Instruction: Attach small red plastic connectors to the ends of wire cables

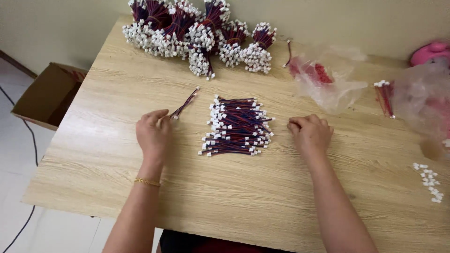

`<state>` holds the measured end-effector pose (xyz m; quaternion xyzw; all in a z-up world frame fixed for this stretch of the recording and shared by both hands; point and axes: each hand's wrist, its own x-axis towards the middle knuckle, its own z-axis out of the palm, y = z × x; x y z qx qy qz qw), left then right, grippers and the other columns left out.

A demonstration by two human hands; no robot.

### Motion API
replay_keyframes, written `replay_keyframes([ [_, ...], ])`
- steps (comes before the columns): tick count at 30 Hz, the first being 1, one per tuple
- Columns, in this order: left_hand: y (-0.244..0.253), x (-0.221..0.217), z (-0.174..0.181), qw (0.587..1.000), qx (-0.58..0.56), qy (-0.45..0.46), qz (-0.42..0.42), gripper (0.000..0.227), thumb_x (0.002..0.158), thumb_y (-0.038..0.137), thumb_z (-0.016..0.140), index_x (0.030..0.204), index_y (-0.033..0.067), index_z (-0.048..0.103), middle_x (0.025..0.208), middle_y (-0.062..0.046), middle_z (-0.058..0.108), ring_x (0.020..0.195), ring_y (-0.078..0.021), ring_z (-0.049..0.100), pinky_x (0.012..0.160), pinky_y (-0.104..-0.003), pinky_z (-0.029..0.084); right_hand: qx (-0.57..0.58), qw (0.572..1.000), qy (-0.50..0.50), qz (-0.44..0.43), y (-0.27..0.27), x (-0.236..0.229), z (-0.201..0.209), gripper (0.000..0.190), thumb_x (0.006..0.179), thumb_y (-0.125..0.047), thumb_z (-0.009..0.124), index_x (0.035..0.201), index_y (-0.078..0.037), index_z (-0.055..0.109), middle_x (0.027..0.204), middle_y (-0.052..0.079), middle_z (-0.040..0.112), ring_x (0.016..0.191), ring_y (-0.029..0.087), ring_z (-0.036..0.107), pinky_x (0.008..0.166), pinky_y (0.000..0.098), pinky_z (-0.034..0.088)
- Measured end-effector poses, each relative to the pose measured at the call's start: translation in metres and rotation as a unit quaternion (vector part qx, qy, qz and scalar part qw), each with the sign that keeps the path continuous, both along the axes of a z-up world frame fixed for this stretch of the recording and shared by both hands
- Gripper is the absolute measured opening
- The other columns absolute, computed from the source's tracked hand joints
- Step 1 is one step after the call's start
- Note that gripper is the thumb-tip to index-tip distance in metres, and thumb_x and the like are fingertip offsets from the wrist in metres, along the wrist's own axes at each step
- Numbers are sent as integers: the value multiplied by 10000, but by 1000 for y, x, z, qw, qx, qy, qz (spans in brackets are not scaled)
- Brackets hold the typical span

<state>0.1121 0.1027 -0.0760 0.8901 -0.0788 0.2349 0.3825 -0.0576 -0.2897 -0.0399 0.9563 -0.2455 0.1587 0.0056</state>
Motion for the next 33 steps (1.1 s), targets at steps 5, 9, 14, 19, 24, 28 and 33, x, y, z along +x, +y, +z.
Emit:
replay_keyframes([
  [5,-25,-53,21,990,73,-28,-117,263,755,146,783,1009,198,744,946,-50,665,926,-264,635,834,-364,487,-27,999,11,23,1,4,1,130,866,-446,700,968,-372,730,949,-51,668,966,240,615,857,422,441],
  [9,-35,-90,27,966,126,35,-224,307,703,353,821,977,250,729,849,5,659,823,-228,656,709,-356,518,-92,992,-43,72,-5,3,-12,101,871,-384,681,926,-309,719,927,-32,651,970,231,603,862,410,443],
  [14,-41,-91,18,981,75,43,-174,345,778,274,757,1103,194,678,920,-38,637,848,-270,664,723,-382,536,-46,993,-94,56,-9,6,-23,168,962,-349,615,903,-216,698,886,52,651,905,298,623,797,453,465],
  [19,-50,-83,37,971,148,70,-175,156,869,212,685,1013,170,730,892,-75,636,826,-285,669,691,-388,547,413,884,-188,117,41,-11,35,126,1084,-95,469,1082,23,513,944,187,638,802,248,632,722,363,515],
  [24,-52,-83,47,966,127,141,-177,75,819,234,713,886,217,741,884,-35,638,852,-302,666,713,-413,560,639,716,-262,104,77,-24,41,111,941,-26,619,1049,-17,598,894,117,684,766,139,678,674,213,576],
  [28,-50,-76,27,965,145,103,-193,92,783,207,745,870,219,717,858,-18,621,840,-278,668,711,-393,561,711,635,-286,97,96,-30,36,120,878,1,672,979,-37,620,917,108,689,776,176,698,682,255,594],
  [33,-41,-82,43,967,35,145,-207,148,890,189,650,1036,164,653,880,-103,690,893,-315,683,778,-432,546,776,556,-276,115,114,-35,47,169,883,10,634,1052,-4,638,985,151,687,848,208,698,772,304,595],
])
